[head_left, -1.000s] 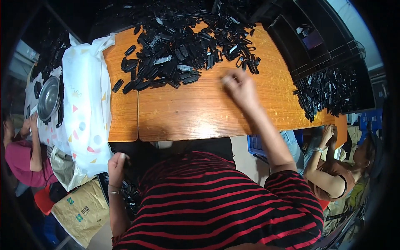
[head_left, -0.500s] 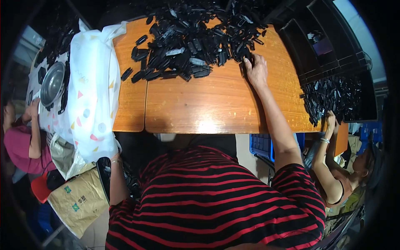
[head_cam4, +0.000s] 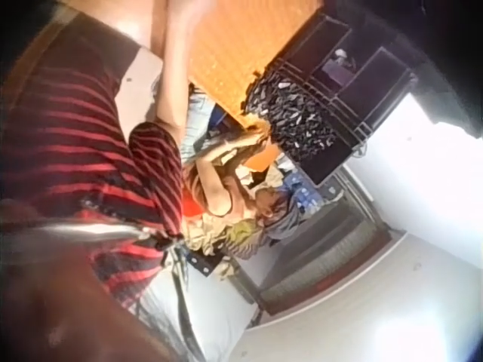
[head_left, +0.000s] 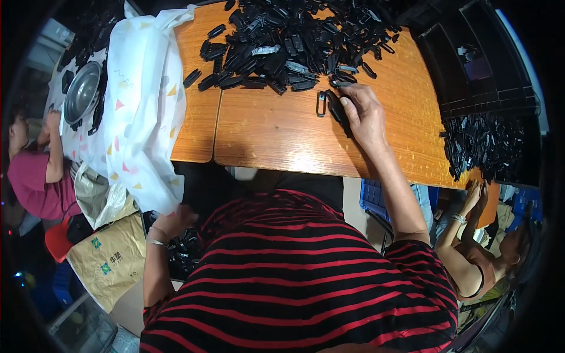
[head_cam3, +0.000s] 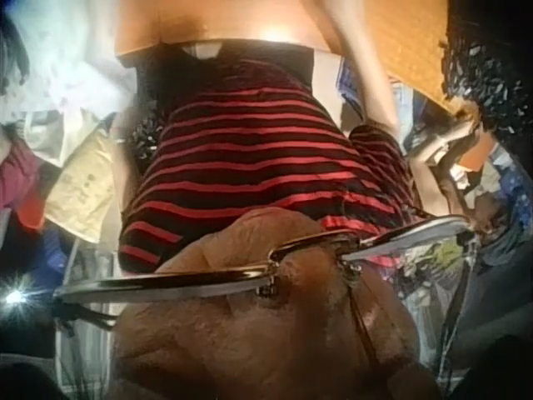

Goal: Assembling small black plastic buckle components at a workbench.

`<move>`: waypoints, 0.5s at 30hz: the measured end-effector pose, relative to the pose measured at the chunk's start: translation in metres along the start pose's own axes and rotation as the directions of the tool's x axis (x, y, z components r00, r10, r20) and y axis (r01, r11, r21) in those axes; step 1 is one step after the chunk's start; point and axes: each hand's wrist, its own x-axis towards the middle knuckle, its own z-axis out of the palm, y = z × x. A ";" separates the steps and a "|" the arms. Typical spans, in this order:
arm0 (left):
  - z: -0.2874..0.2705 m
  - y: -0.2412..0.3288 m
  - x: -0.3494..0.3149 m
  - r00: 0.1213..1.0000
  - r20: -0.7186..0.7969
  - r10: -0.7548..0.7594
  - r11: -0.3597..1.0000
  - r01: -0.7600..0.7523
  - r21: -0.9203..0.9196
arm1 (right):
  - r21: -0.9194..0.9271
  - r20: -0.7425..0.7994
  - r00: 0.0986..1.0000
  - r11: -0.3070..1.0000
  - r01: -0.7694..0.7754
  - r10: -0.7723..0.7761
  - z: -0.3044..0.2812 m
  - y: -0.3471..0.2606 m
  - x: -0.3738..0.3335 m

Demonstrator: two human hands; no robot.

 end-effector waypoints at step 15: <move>-0.139 0.155 0.127 0.287 -0.887 0.362 0.896 -0.370 0.246 | -0.300 0.357 0.846 0.810 0.504 -0.395 0.017 -0.016 0.012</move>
